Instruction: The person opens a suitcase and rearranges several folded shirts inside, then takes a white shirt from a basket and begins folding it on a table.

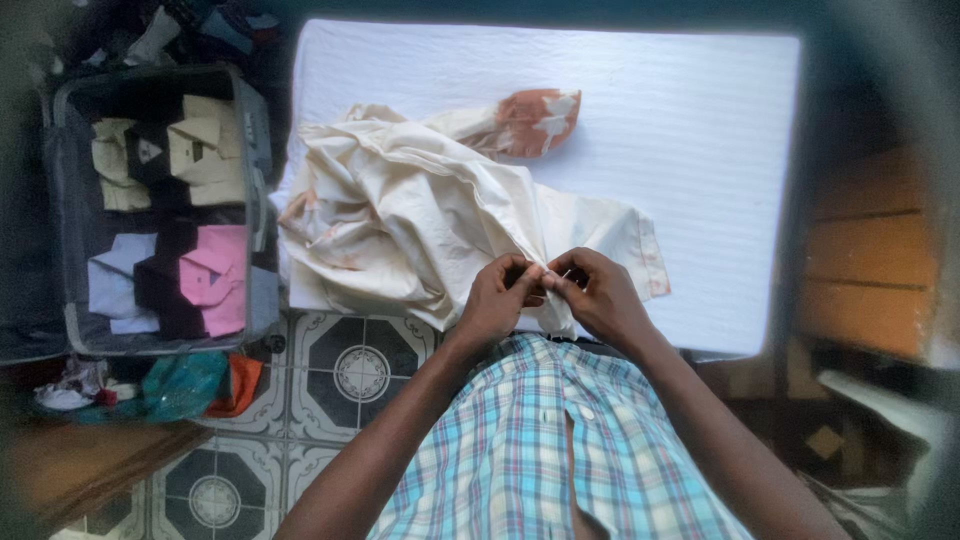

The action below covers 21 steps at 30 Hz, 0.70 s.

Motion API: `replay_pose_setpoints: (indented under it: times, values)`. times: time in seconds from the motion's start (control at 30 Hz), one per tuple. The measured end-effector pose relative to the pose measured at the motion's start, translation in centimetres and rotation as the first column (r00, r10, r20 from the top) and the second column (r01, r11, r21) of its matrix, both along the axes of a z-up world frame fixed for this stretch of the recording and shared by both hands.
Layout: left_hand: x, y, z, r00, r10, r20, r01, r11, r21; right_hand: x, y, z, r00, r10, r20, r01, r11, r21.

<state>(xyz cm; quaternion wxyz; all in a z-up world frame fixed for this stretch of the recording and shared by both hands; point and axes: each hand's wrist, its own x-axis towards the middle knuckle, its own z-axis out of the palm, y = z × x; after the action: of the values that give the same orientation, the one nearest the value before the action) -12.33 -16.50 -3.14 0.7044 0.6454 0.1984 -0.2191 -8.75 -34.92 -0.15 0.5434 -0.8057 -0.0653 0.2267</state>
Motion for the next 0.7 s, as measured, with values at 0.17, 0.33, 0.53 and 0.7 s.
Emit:
replay_pose_setpoints:
  times: [0.17, 0.33, 0.53, 0.7]
  values:
    - [-0.5, 0.2, -0.6, 0.998, -0.049, -0.046, 0.051, 0.998, 0.043, -0.9, -0.2, -2.3, 0.948, -0.113, -0.297, 0.139, 0.988, 0.068]
    - [-0.8, 0.0, -2.7, 0.998, -0.022, -0.062, 0.020, 0.999, -0.038, -1.4, -0.8, -3.5, 0.829, -0.266, -0.492, 0.450, 0.840, 0.303]
    - [-1.3, 0.3, -2.3, 0.995, -0.083, -0.052, 0.085, 0.996, 0.021, -0.8, 0.1, -0.7, 0.988, -0.084, -0.128, 0.086, 0.996, 0.013]
    - [-1.5, 0.8, -2.4, 0.992, -0.124, -0.013, 0.124, 0.992, -0.019, 0.5, 1.3, -1.9, 0.939, -0.107, -0.328, 0.181, 0.962, 0.205]
